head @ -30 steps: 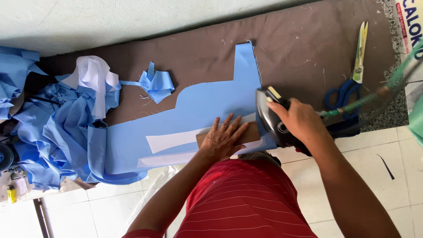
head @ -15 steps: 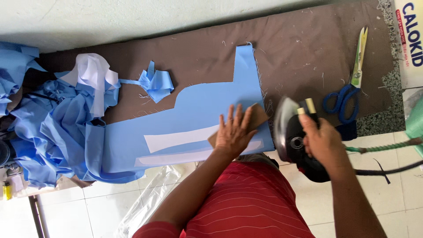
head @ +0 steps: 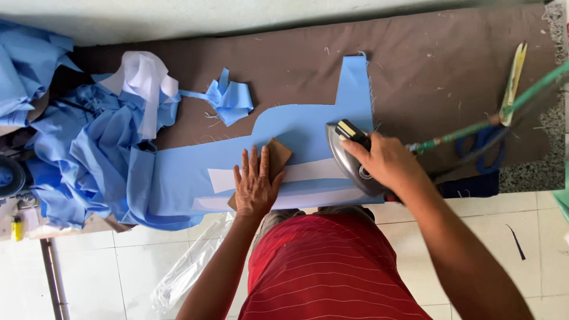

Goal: The person irons a light blue fabric piece on a worktable using a steam iron and a wooden pressing block. They repeatedly press seams and edges, adjust the fabric, and use the block to maintain sharp creases throughout the process.

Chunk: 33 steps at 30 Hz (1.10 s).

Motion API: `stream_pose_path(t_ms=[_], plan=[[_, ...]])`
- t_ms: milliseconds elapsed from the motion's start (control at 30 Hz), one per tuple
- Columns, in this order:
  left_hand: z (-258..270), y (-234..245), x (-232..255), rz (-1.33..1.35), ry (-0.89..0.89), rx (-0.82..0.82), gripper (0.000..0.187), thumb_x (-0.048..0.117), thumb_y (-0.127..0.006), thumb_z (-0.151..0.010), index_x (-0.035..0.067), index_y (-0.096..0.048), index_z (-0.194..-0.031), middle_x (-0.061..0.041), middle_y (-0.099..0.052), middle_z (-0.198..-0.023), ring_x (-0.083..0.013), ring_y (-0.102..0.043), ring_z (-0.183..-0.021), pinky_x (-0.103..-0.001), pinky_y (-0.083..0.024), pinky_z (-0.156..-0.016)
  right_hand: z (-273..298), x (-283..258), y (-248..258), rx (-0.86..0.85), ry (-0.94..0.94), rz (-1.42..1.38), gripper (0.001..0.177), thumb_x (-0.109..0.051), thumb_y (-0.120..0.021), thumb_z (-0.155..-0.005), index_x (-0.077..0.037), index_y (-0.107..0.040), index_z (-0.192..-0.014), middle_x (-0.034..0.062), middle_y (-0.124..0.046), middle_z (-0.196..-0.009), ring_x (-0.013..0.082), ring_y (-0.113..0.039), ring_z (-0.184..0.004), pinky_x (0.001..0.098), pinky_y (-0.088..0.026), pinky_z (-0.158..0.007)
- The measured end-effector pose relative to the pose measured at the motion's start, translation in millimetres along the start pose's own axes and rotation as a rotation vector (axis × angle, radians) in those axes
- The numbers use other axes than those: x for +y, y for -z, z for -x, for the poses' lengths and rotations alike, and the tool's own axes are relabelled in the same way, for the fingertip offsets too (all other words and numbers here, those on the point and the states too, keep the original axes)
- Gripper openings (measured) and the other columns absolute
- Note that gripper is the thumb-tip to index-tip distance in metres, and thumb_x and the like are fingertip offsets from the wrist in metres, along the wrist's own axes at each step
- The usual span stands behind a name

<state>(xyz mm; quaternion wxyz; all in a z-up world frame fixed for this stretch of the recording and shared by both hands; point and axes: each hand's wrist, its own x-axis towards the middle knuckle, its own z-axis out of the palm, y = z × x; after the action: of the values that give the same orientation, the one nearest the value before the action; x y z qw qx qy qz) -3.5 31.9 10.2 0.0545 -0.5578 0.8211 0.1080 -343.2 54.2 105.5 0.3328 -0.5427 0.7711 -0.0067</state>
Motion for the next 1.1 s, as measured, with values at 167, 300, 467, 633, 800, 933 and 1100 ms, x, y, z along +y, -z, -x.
stream_pose_path(t_ms=[167, 300, 467, 633, 800, 933, 1100], plan=[[7, 14, -45, 0.047, 0.121, 0.013, 0.091, 0.072, -0.042, -0.105, 0.021, -0.016, -0.176, -0.018, -0.033, -0.174, -0.0426, -0.026, -0.163, -0.066, -0.033, -0.124, -2, -40, 32, -0.218, 0.228, 0.207, 0.092, -0.082, -0.043, -0.101, 0.005, -0.072, -0.114, 0.0246, -0.074, -0.072, 0.0367, -0.074, -0.058, 0.0435, -0.054, -0.050], [17, 15, -93, 0.064, 0.312, 0.058, 0.091, 0.072, -0.041, -0.107, 0.018, -0.017, -0.176, -0.021, -0.038, -0.170, -0.0446, -0.030, -0.161, -0.066, -0.035, -0.123, 3, -76, 20, -0.375, 0.337, 0.412, 0.074, -0.080, -0.050, -0.099, -0.011, -0.074, -0.110, 0.0076, -0.076, -0.070, 0.0228, -0.072, -0.054, 0.0353, -0.051, -0.049], [34, 7, -153, 0.058, 0.487, 0.135, 0.090, 0.073, -0.037, -0.108, 0.016, -0.021, -0.176, -0.021, -0.038, -0.170, -0.0441, -0.031, -0.161, -0.064, -0.037, -0.122, -1, -130, 3, -0.404, 0.478, 0.384, 0.075, -0.080, -0.048, -0.102, -0.009, -0.071, -0.105, 0.0068, -0.071, -0.069, 0.0200, -0.067, -0.052, 0.0330, -0.047, -0.046], [42, -15, -197, 0.020, 0.576, 0.317, 0.088, 0.071, -0.042, -0.109, 0.017, -0.023, -0.175, -0.018, -0.041, -0.167, -0.0434, -0.036, -0.158, -0.064, -0.039, -0.119, -8, -178, -37, -0.367, 0.619, 0.352, 0.076, -0.080, -0.048, -0.103, -0.007, -0.069, -0.097, 0.0077, -0.066, -0.062, 0.0215, -0.062, -0.046, 0.0360, -0.042, -0.040], [33, -8, -208, 0.059, 0.636, 0.324, 0.087, 0.070, -0.044, -0.111, 0.012, -0.026, -0.174, -0.022, -0.042, -0.164, -0.0466, -0.036, -0.157, -0.063, -0.036, -0.118, -8, -249, -65, -0.378, 0.651, 0.252, 0.064, -0.063, -0.051, -0.111, -0.004, -0.068, -0.095, 0.0064, -0.064, -0.062, 0.0194, -0.061, -0.046, 0.0331, -0.047, -0.040], [25, -7, -210, 0.080, 0.682, 0.321, 0.086, 0.068, -0.044, -0.111, 0.014, -0.025, -0.174, -0.020, -0.040, -0.167, -0.0432, -0.033, -0.159, -0.062, -0.034, -0.121, -25, -293, -95, -0.355, 0.658, 0.219, 0.079, -0.078, -0.047, -0.101, -0.003, -0.072, -0.098, 0.0160, -0.074, -0.078, 0.0345, -0.078, -0.069, 0.0445, -0.056, -0.052], [30, -31, -231, 0.257, 0.452, 0.739, 0.047, 0.039, -0.051, -0.118, 0.012, -0.061, -0.155, -0.017, -0.059, -0.145, -0.0393, -0.057, -0.139, -0.052, -0.047, -0.113, -39, -335, -109, -0.283, 0.695, 0.217, 0.074, -0.073, -0.055, -0.099, -0.003, -0.077, -0.093, 0.0199, -0.077, -0.078, 0.0355, -0.079, -0.072, 0.0434, -0.062, -0.059]])
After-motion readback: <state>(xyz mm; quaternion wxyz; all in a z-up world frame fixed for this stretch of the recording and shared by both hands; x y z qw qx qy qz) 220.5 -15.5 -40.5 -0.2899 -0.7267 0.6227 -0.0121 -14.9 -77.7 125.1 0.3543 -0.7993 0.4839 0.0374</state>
